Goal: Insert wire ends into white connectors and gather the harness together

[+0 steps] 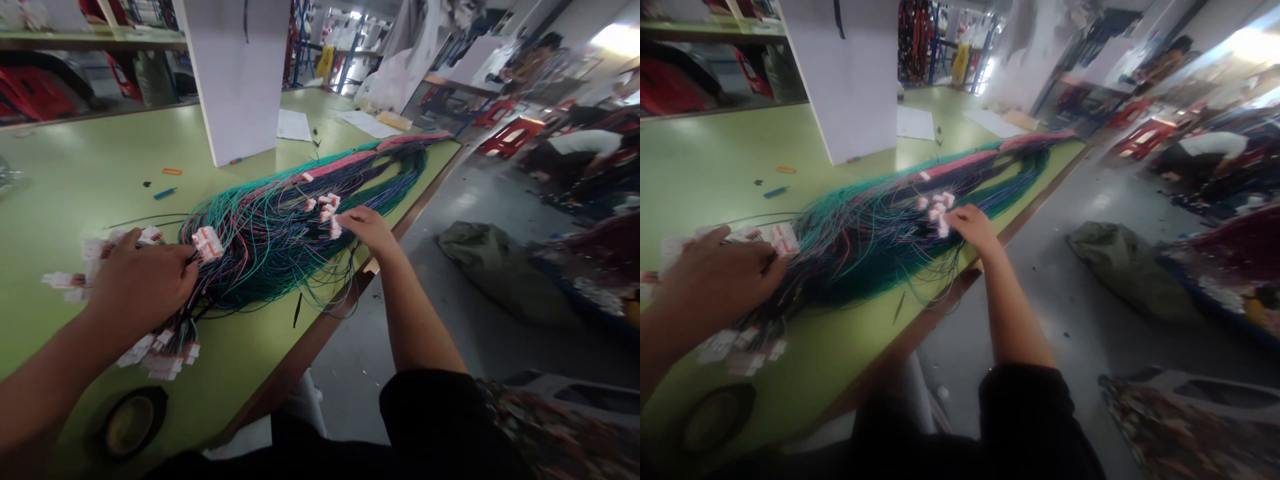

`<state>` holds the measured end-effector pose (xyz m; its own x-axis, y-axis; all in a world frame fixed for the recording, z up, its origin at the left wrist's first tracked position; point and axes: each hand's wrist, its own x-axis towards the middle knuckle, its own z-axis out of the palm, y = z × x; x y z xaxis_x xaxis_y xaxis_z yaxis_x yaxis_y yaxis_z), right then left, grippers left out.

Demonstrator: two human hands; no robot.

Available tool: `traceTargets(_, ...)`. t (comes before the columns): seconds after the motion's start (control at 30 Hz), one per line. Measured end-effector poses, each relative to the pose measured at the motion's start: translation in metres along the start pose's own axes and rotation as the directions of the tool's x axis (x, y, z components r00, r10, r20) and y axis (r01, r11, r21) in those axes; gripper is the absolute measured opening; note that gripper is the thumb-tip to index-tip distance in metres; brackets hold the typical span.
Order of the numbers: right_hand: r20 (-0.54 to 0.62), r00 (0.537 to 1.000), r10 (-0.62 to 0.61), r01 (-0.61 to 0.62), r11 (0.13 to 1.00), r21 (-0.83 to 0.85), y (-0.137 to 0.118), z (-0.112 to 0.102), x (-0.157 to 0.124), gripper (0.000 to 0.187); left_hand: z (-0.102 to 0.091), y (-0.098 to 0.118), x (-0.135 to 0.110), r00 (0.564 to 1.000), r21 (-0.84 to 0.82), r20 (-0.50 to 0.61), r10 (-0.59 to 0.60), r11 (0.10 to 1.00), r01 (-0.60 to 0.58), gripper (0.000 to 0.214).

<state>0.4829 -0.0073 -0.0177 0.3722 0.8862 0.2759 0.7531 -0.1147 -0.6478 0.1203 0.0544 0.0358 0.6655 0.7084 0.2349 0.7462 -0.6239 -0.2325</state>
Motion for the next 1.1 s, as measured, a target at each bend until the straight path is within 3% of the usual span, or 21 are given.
traceTargets(0.27, 0.054, 0.997, 0.063, -0.071, 0.986, 0.153, -0.012, 0.000, -0.002, 0.027, 0.001, 0.000, 0.000, 1.000, 0.017, -0.005, 0.008, 1.000, -0.008, 0.037)
traceTargets(0.43, 0.055, 0.997, 0.051, -0.054, 0.997, 0.061, -0.017, 0.000, -0.003, 0.026, 0.002, 0.000, 0.000, 0.999, 0.020, -0.041, 0.025, 1.000, -0.024, 0.038)
traceTargets(0.6, 0.059, 0.998, 0.026, -0.025, 1.000, -0.011, -0.023, -0.001, -0.004, 0.025, 0.000, 0.000, -0.001, 0.999, 0.040, 0.007, 0.031, 0.999, -0.031, 0.039)
traceTargets(1.1, 0.105, 0.992, 0.072, -0.079, 0.995, 0.065, -0.031, -0.005, -0.004, 0.026, -0.001, 0.001, 0.001, 0.999, 0.105, 0.025, 0.039, 0.994, -0.042, 0.043)
